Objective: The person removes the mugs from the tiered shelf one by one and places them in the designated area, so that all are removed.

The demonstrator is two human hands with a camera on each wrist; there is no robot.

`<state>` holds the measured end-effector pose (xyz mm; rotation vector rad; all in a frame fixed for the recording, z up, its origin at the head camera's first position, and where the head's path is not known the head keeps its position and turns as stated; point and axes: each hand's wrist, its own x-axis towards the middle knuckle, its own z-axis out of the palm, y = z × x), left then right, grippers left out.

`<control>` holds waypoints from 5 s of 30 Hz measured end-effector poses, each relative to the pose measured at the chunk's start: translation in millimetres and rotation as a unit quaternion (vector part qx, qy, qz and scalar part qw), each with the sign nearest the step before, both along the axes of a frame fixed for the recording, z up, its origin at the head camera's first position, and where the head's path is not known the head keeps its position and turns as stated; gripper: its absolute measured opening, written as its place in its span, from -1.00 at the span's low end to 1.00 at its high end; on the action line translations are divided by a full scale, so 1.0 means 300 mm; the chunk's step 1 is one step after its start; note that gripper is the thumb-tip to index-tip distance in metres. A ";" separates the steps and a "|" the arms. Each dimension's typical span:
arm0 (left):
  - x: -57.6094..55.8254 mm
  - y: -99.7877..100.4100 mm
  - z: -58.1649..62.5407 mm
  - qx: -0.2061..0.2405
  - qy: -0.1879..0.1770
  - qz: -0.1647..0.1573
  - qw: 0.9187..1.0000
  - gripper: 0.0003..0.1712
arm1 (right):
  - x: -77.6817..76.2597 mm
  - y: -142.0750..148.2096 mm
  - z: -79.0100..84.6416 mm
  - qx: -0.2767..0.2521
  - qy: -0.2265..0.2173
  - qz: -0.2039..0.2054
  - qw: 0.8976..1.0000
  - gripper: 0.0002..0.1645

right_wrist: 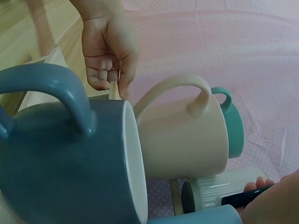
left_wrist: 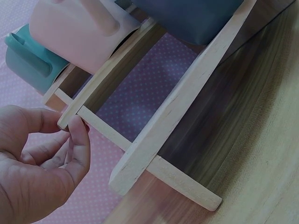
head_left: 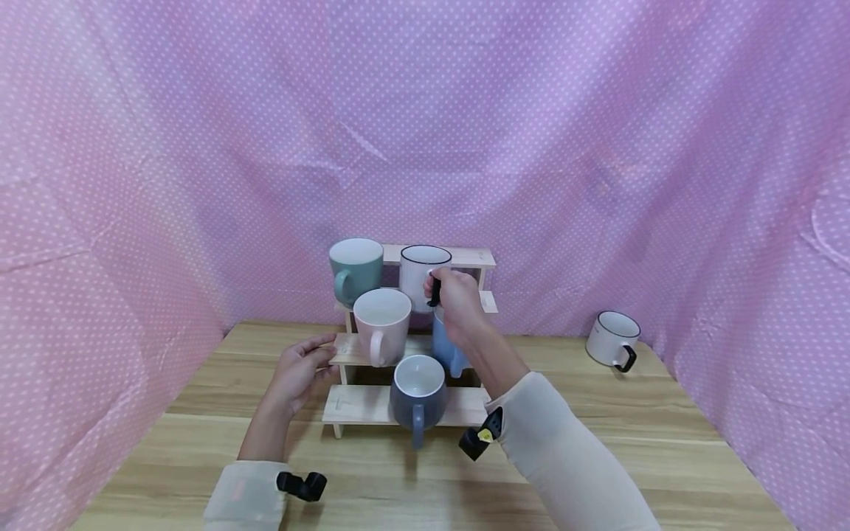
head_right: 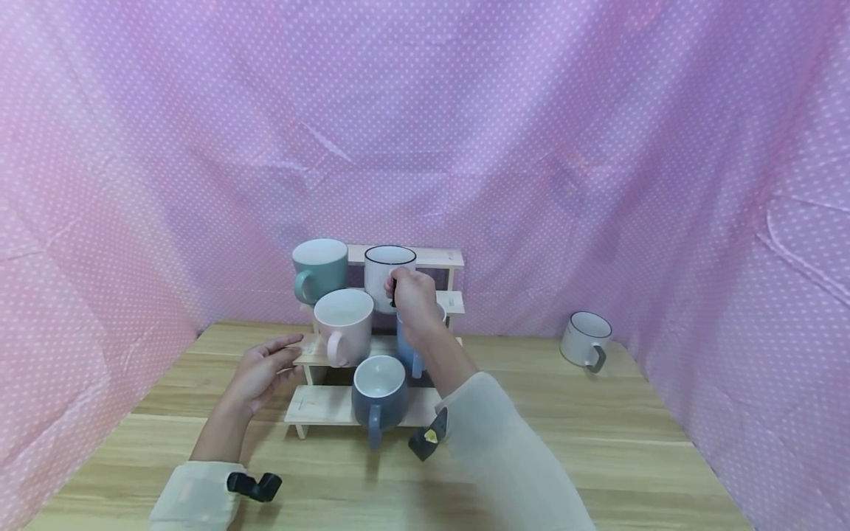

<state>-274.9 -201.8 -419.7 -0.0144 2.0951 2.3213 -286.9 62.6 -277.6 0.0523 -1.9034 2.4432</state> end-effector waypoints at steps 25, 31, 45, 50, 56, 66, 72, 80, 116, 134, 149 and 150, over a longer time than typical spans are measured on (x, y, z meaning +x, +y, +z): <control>-0.016 0.004 -0.011 0.006 0.000 0.006 1.000 -0.48 | -0.022 -0.041 -0.042 -0.093 0.052 -0.049 0.993 -0.68; -0.017 0.005 -0.014 0.003 0.003 0.004 1.000 -0.48 | -0.015 -0.045 -0.029 -0.100 0.074 -0.057 0.991 -0.72; -0.017 0.004 -0.013 0.009 0.000 0.004 1.000 -0.49 | -0.012 -0.018 0.018 -0.116 0.093 -0.067 0.987 -0.72; -0.014 0.003 -0.012 0.012 0.001 0.004 1.000 -0.49 | -0.023 0.001 0.031 -0.116 0.113 -0.082 0.983 -0.67; -0.012 0.000 -0.011 0.009 0.002 0.004 1.000 -0.49 | -0.030 0.042 0.042 -0.123 0.127 -0.100 0.979 -0.71; -0.011 -0.001 -0.013 0.008 0.002 0.003 1.000 -0.49 | -0.031 0.143 0.052 -0.119 0.132 -0.116 0.977 -0.71; -0.011 0.000 -0.012 0.009 0.002 0.003 1.000 -0.49 | -0.034 0.209 0.054 -0.120 0.144 -0.129 0.974 -0.70; -0.022 -0.008 -0.014 0.011 0.003 -0.005 1.000 -0.48 | -0.044 0.302 0.046 -0.114 0.145 -0.166 0.969 -0.72; -0.027 -0.013 -0.017 0.013 0.000 -0.003 1.000 -0.48 | -0.090 0.711 -0.282 -0.097 0.050 -0.305 0.946 -0.63; -0.028 -0.007 -0.016 0.020 -0.001 -0.003 1.000 -0.49 | -0.141 0.796 -0.483 -0.060 -0.024 -0.326 0.943 -0.57; -0.031 0.001 -0.017 0.024 -0.002 0.001 1.000 -0.49 | -0.140 0.861 -0.575 -0.073 -0.015 -0.318 0.945 -0.54; -0.032 0.002 -0.018 0.025 -0.003 0.001 1.000 -0.49 | -0.138 0.865 -0.578 -0.066 -0.015 -0.316 0.946 -0.54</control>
